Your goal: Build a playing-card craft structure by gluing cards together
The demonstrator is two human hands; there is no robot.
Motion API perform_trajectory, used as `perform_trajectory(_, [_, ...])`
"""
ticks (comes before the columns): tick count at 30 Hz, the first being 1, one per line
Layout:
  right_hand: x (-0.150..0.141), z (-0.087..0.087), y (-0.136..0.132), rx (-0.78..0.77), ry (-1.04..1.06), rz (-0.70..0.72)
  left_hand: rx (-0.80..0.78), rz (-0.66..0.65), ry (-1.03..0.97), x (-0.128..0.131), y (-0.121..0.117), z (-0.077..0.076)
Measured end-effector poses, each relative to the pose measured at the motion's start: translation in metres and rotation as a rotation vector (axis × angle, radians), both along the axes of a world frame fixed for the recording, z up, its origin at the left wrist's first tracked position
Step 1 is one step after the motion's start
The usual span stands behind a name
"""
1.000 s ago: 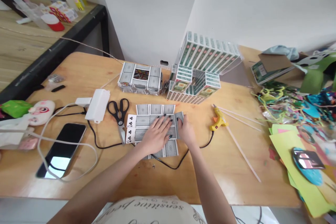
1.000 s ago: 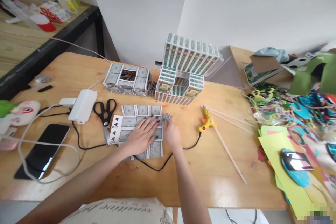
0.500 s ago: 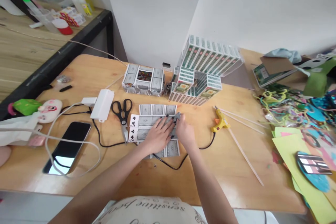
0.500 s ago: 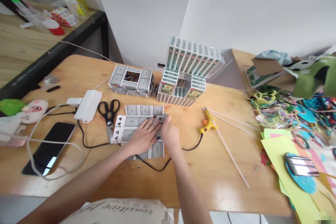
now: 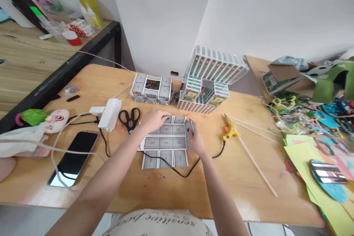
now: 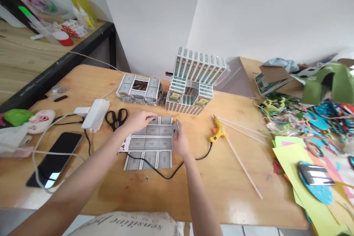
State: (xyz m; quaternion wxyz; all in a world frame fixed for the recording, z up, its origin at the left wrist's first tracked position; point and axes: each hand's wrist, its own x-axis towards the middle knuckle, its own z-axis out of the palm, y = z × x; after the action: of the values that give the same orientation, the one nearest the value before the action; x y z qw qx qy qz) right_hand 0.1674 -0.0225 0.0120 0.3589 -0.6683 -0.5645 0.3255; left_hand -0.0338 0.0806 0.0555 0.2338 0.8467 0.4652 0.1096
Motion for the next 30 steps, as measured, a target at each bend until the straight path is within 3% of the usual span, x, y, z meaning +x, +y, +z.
perform_trajectory(8, [-0.007, -0.002, 0.004, 0.069, 0.184, 0.099, 0.014, 0.002, -0.012, 0.003, -0.013, 0.002])
perform_trajectory(13, [-0.009, -0.001, 0.009, 0.109, 0.213, 0.041, 0.02, -0.04, -0.021, 0.011, -0.009, 0.002])
perform_trajectory(18, [-0.007, 0.0, 0.015, 0.115, 0.152, -0.038, -0.029, -0.096, -0.023, 0.001, 0.0, 0.015])
perform_trajectory(19, [-0.006, 0.0, 0.015, 0.12, 0.148, -0.043, -0.053, -0.066, -0.055, -0.007, 0.002, 0.018])
perform_trajectory(22, [-0.004, -0.002, 0.013, 0.131, 0.142, -0.059, -0.05, 0.208, -0.138, -0.038, 0.001, 0.016])
perform_trajectory(25, [-0.002, -0.003, 0.012, 0.122, 0.139, -0.062, -0.117, 0.44, -0.366, -0.065, -0.009, -0.003])
perform_trajectory(30, [-0.003, -0.003, 0.012, 0.114, 0.136, -0.059, -0.446, 0.561, -0.775, -0.066, -0.031, -0.038])
